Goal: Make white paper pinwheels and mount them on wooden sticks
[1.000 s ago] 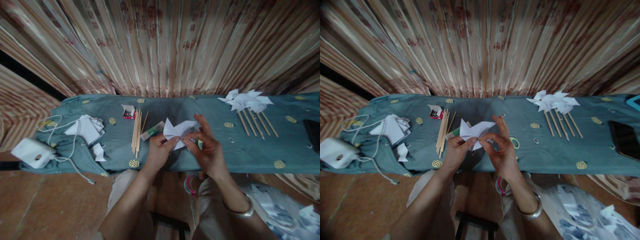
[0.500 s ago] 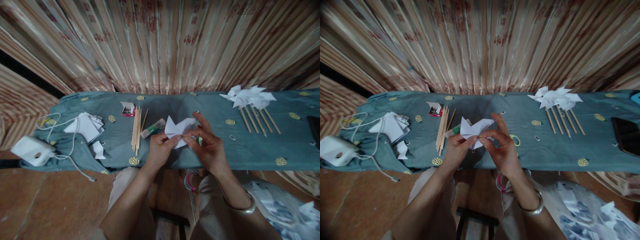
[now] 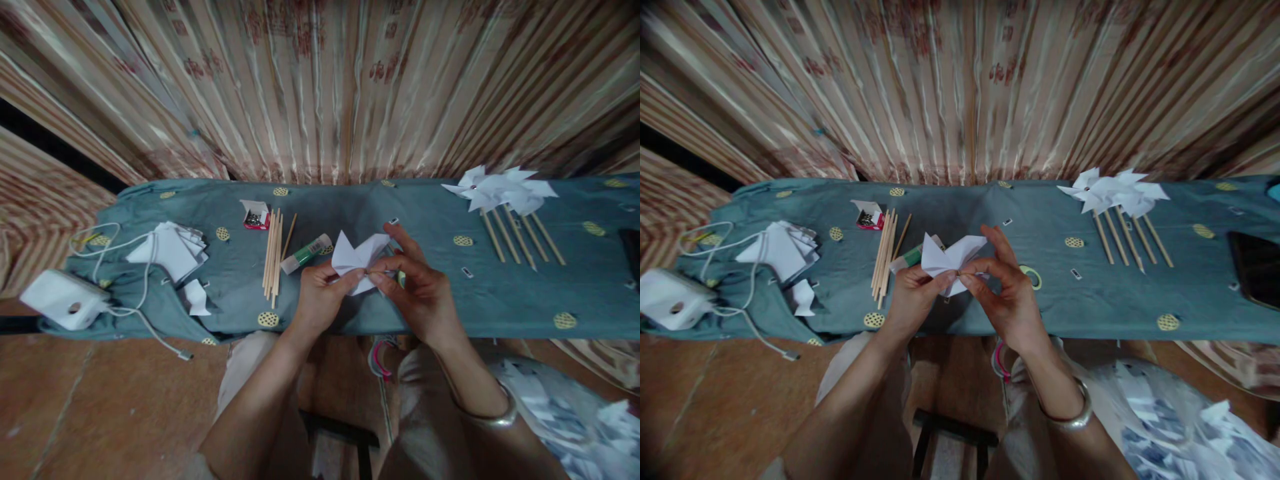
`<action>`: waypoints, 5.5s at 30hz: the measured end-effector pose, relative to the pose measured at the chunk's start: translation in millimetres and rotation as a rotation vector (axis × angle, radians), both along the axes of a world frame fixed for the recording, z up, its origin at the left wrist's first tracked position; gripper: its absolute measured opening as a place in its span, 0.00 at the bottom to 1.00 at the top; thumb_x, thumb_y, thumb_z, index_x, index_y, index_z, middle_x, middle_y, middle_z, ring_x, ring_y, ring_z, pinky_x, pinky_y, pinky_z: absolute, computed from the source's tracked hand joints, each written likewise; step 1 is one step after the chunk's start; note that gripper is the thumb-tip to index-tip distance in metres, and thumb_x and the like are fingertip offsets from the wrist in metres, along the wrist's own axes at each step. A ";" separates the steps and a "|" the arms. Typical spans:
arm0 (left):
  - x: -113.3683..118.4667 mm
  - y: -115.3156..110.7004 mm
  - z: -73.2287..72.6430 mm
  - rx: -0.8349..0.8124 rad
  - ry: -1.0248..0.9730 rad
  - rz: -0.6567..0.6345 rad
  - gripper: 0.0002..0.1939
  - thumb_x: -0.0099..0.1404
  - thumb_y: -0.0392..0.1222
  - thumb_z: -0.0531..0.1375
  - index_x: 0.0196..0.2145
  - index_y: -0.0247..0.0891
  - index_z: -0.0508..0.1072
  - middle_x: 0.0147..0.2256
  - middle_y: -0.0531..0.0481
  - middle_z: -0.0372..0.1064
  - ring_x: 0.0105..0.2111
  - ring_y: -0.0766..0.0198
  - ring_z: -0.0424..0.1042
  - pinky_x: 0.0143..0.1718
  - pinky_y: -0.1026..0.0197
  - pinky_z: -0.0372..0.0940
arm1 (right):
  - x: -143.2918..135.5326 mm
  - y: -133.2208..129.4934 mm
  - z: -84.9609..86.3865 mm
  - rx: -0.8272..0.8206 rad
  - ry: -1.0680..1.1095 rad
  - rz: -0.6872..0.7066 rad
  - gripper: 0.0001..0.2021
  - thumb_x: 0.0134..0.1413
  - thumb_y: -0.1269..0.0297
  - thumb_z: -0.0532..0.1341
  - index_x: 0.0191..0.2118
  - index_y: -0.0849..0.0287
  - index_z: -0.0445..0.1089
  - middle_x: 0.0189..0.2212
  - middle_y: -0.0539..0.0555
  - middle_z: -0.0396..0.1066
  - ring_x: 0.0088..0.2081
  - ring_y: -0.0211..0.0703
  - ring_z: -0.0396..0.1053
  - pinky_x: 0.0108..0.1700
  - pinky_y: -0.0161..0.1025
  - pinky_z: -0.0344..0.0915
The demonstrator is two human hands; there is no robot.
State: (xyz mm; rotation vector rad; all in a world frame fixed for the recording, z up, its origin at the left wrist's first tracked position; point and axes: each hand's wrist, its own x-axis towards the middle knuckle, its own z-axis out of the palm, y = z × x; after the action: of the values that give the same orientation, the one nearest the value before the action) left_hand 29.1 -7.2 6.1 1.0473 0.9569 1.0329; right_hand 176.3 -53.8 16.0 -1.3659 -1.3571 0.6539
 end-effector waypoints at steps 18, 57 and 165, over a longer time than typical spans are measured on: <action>-2.5 0.6 -2.7 0.067 0.002 -0.031 0.09 0.50 0.45 0.70 0.28 0.38 0.81 0.29 0.50 0.78 0.28 0.65 0.72 0.34 0.62 0.67 | 0.4 -0.6 0.8 -0.038 0.085 0.026 0.01 0.52 0.63 0.66 0.32 0.51 0.75 0.63 0.50 0.61 0.68 0.52 0.48 0.68 0.55 0.44; -4.3 2.2 -2.3 0.067 0.045 -0.049 0.13 0.51 0.48 0.69 0.31 0.36 0.81 0.32 0.48 0.79 0.31 0.62 0.74 0.37 0.59 0.69 | -3.2 5.5 -12.4 -0.185 0.251 -0.017 0.08 0.48 0.55 0.69 0.30 0.52 0.76 0.60 0.53 0.65 0.64 0.54 0.56 0.66 0.57 0.47; 4.4 13.8 -11.7 -0.203 -0.042 -0.037 0.17 0.36 0.46 0.74 0.23 0.35 0.79 0.25 0.49 0.76 0.25 0.66 0.70 0.31 0.63 0.64 | -11.7 14.8 -14.1 -0.413 0.757 0.036 0.20 0.30 0.52 0.74 0.32 0.56 0.78 0.30 0.50 0.80 0.33 0.46 0.75 0.44 0.44 0.70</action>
State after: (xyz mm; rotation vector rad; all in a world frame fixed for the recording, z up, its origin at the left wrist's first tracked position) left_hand 33.5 6.6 -5.6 0.8690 0.9824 0.9035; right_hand 164.6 -38.9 1.9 -1.2078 -0.6521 1.3646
